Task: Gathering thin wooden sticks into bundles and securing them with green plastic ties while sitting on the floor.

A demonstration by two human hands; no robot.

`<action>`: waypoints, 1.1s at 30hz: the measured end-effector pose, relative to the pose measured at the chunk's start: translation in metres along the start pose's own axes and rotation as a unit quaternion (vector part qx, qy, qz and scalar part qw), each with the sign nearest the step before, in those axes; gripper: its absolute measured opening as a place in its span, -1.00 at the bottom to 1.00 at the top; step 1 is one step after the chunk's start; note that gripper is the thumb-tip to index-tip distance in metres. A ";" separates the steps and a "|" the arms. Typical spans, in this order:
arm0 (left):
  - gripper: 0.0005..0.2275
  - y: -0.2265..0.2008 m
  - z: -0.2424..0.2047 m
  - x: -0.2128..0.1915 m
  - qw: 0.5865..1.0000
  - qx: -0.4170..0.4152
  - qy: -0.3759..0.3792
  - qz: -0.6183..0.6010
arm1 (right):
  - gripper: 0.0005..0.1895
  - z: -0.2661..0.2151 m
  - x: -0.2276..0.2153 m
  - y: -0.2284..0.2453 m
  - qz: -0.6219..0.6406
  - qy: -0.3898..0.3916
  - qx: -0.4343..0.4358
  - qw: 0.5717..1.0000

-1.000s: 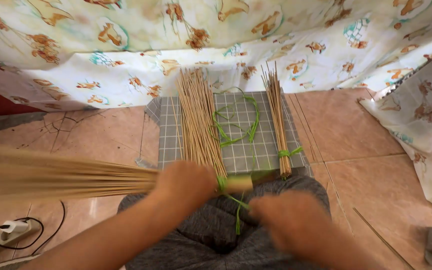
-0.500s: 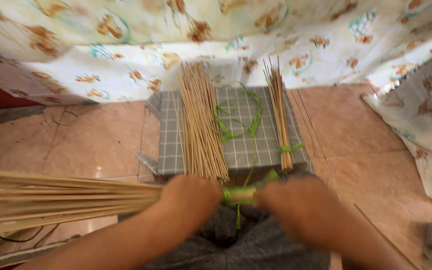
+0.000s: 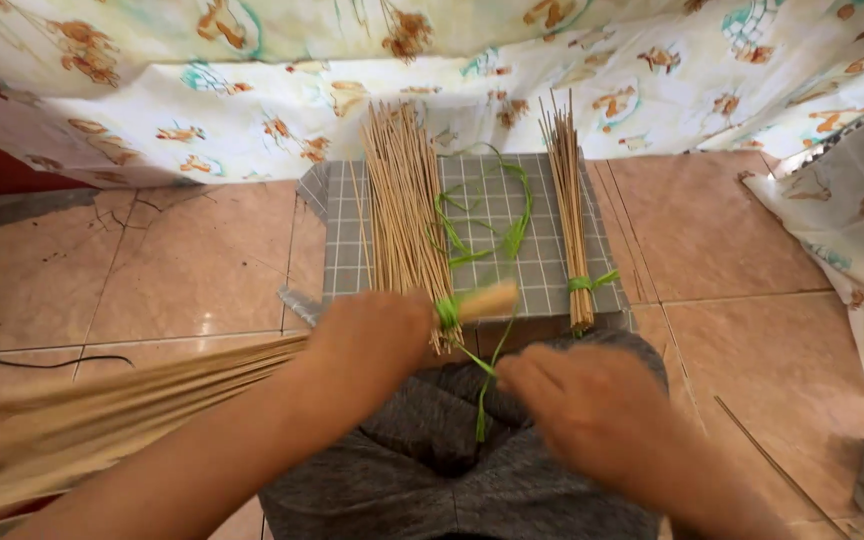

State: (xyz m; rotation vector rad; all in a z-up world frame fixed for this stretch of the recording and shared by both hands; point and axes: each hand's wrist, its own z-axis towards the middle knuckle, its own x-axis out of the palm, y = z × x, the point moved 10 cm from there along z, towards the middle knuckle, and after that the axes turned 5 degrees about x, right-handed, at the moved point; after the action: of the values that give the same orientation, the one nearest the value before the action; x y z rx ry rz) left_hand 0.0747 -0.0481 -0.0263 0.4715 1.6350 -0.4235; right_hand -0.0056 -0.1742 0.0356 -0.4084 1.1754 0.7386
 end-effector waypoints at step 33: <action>-0.84 0.017 -0.021 0.066 0.458 -0.197 -0.374 -0.782 | -0.85 0.033 0.074 -0.053 0.548 -0.177 0.160 0.801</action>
State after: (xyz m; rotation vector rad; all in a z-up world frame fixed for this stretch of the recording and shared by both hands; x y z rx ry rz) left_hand 0.0600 -0.0184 -0.0893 -1.6303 0.7085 -1.2844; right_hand 0.0679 -0.1676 -0.0261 0.7719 1.0801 1.4946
